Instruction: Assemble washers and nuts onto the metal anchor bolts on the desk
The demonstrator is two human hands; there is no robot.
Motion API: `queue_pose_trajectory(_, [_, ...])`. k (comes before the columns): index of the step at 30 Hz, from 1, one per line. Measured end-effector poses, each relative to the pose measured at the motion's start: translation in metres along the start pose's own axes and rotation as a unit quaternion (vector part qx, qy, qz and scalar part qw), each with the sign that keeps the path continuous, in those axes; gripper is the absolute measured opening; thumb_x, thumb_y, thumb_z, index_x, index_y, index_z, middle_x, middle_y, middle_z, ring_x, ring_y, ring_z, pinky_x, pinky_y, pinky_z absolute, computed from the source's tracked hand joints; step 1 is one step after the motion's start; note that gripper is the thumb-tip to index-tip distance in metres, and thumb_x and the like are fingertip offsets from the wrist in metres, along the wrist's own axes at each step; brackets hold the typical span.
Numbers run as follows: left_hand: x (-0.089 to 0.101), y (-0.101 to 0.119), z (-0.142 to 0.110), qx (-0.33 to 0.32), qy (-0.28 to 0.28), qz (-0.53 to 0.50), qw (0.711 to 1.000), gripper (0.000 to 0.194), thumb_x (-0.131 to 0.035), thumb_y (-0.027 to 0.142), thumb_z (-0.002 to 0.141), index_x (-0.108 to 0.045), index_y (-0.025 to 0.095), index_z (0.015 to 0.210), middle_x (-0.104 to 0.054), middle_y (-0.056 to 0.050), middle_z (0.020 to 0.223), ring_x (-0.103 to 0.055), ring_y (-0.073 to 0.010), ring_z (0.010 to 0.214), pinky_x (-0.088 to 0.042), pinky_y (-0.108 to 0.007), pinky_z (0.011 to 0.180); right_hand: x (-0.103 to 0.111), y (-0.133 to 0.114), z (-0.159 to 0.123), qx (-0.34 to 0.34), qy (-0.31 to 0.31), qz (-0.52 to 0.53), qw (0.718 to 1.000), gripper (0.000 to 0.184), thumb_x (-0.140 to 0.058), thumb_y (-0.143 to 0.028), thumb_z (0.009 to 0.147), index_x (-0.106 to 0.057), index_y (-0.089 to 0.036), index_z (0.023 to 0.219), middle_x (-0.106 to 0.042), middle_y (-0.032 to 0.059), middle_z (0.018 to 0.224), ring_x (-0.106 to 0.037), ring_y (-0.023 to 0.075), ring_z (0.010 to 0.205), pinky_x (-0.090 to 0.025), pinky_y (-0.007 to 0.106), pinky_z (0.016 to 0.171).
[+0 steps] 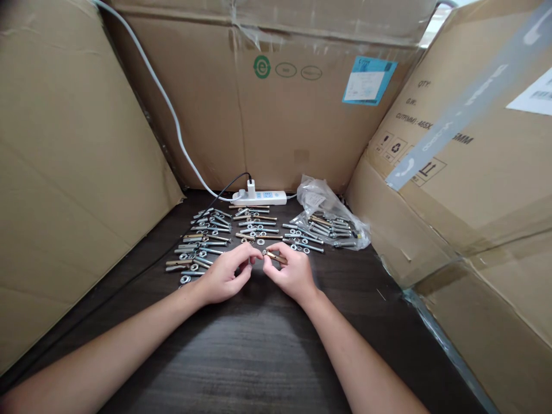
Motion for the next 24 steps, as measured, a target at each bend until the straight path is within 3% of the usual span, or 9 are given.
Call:
queue_pose_trajectory(4, [-0.0009, -0.0018, 0.0005, 0.009, -0.006, 0.011, 1.000, 0.034, -0.041, 0.006, 0.080, -0.053, 0.020, 0.109, -0.056, -0.002, 0.090, -0.052, -0.0125, 0.073, -0.043, -0.024, 0.069, 0.0021, -0.0030, 0.0015, -0.008, 0.008, 0.011, 1.000, 0.012, -0.059, -0.026, 0.076, -0.061, -0.018, 0.085, -0.065, 0.0005, 0.068, -0.061, 0.0125, 0.055, -0.047, 0.019, 0.049])
queue_pose_trajectory(13, [-0.0043, -0.0080, -0.0012, 0.045, 0.013, -0.019, 0.999, 0.034, -0.043, 0.009, 0.081, -0.051, 0.019, 0.113, -0.055, 0.000, 0.082, -0.050, -0.0107, 0.064, -0.042, -0.022, 0.061, 0.0005, -0.0005, -0.0011, 0.022, -0.031, -0.020, 0.999, 0.011, -0.059, -0.025, 0.076, -0.063, -0.017, 0.082, -0.056, -0.0035, 0.056, -0.044, 0.0073, 0.044, -0.035, 0.018, 0.043])
queue_pose_trajectory(24, [-0.0020, -0.0035, -0.0010, 0.012, 0.002, -0.035, 0.999, 0.032, -0.042, 0.007, 0.080, -0.052, 0.019, 0.108, -0.053, 0.001, 0.082, -0.048, -0.0102, 0.066, -0.040, -0.021, 0.062, 0.0003, -0.0024, 0.0000, 0.011, -0.029, -0.010, 0.999, 0.012, -0.058, -0.024, 0.075, -0.065, -0.017, 0.082, -0.061, -0.0019, 0.059, -0.049, 0.0083, 0.045, -0.039, 0.018, 0.044])
Point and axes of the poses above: each hand's wrist, its own z-axis towards the middle knuckle, its own x-axis out of the back of the hand, y = z × x, the point moved 1 cm from there along z, towards the middle knuckle
